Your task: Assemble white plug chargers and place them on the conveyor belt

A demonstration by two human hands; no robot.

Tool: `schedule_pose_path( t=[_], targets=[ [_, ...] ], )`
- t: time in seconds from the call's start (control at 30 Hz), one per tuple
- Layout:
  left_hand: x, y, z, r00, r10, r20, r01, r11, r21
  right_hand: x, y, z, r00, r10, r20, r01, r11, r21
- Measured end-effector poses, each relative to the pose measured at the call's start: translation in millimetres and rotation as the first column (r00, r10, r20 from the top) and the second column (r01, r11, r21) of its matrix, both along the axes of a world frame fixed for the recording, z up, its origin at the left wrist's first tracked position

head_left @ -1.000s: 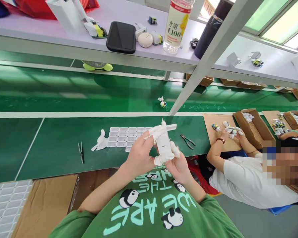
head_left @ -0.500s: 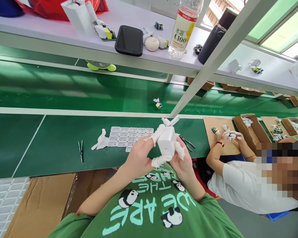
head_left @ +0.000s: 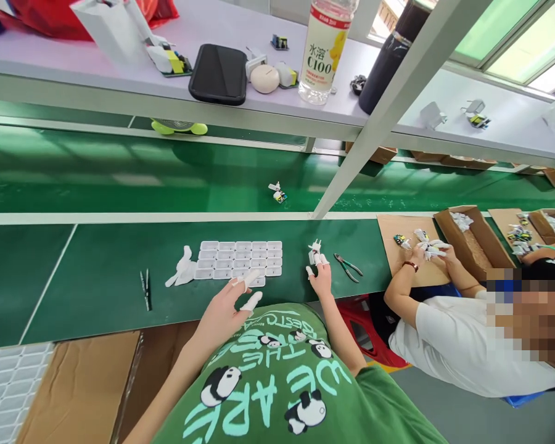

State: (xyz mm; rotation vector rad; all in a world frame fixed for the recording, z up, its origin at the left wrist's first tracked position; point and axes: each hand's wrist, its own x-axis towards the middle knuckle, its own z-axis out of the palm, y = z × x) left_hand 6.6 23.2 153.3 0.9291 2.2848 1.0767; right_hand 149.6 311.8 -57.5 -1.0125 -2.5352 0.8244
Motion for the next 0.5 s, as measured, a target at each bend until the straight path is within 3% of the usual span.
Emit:
schedule_pose_path(
  t=[0.13,0.23,0.3,0.37,0.4,0.47,0.5],
  targets=[
    [0.6,1.9,-3.0,0.999,0.011,0.034,-0.010,0.999,-0.049,2.0,-2.0,-2.1,0.999,-0.027,-0.041,0.026,1.000,-0.018],
    [0.8,8.2,-5.3,1.000,-0.013,0.028,0.014,0.998,-0.056,-11.2,-0.7,7.1,0.983,-0.173,-0.063,0.165,0.980,-0.113],
    [1.9,12.5,-5.3,0.999,-0.045,0.022,0.046,0.998,-0.046,-24.0,-0.2,20.8,0.951,-0.299,-0.077,0.271,0.929,-0.252],
    [3.4,17.2,-1.5,0.998,-0.069,0.008,0.069,0.997,-0.027,-35.3,-4.2,45.9,0.904,-0.406,-0.133,0.293,0.815,-0.499],
    [4.2,19.9,2.2,0.997,-0.072,-0.014,0.072,0.997,-0.011,-38.9,-9.0,63.5,0.881,-0.440,-0.175,0.233,0.725,-0.648],
    [5.4,26.2,12.9,0.992,-0.077,-0.097,0.082,0.995,0.051,-40.7,-24.9,107.5,0.847,-0.463,-0.259,-0.006,0.480,-0.877],
    [5.6,29.6,19.3,0.985,-0.082,-0.154,0.098,0.990,0.101,-39.0,-35.4,132.4,0.845,-0.449,-0.292,-0.137,0.346,-0.928]
  ],
)
